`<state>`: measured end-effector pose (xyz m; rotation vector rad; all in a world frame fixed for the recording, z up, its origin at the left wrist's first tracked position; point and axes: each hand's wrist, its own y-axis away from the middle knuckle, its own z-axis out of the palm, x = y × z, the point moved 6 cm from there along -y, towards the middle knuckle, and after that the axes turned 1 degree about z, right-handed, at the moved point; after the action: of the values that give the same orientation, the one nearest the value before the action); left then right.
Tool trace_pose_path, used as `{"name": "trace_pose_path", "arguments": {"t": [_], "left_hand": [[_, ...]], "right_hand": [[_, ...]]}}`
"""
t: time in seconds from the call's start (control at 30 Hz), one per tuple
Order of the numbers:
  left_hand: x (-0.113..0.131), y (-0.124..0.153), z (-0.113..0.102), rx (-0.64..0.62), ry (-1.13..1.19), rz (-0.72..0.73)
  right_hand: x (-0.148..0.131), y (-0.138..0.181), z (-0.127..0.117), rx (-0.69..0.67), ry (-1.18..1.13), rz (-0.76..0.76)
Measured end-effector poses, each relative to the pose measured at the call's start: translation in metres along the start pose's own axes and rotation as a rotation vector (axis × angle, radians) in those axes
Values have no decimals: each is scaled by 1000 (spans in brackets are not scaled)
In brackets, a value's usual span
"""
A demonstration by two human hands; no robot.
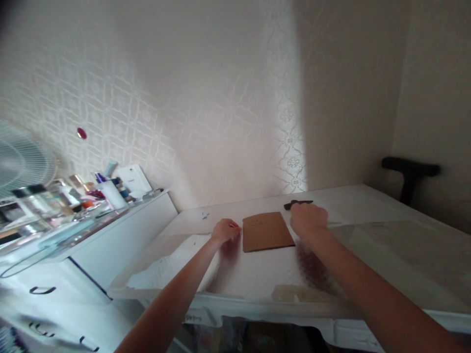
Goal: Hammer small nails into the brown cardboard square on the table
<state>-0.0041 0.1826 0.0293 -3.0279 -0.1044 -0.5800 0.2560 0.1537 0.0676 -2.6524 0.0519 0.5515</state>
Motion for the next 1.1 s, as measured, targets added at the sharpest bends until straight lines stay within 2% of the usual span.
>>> {"name": "trace_pose_path", "arguments": {"t": [0.1,0.17,0.27,0.37,0.43,0.53,0.87,1.1], "left_hand": [[0,1,2,19,-8,3],[-1,0,1,47,4,-8],[4,-6,-4,137,82,-23],[21,-14,-5,178,241,33],[32,-18,-3,176,312,73],[39,-17,1,178,298,121],[36,-14,8,78,209,262],[37,-14,10,69,184,277]], "right_hand": [[-29,2,13,-59,87,-29],[-40,2,29,-146,195,-55],[-39,-3,47,-168,198,-80],[-31,-8,60,-215,99,-174],[-26,-10,62,-208,67,-210],[-21,-11,62,-194,46,-216],[-19,-11,60,-187,35,-190],[-17,-11,60,-176,15,-203]]}}
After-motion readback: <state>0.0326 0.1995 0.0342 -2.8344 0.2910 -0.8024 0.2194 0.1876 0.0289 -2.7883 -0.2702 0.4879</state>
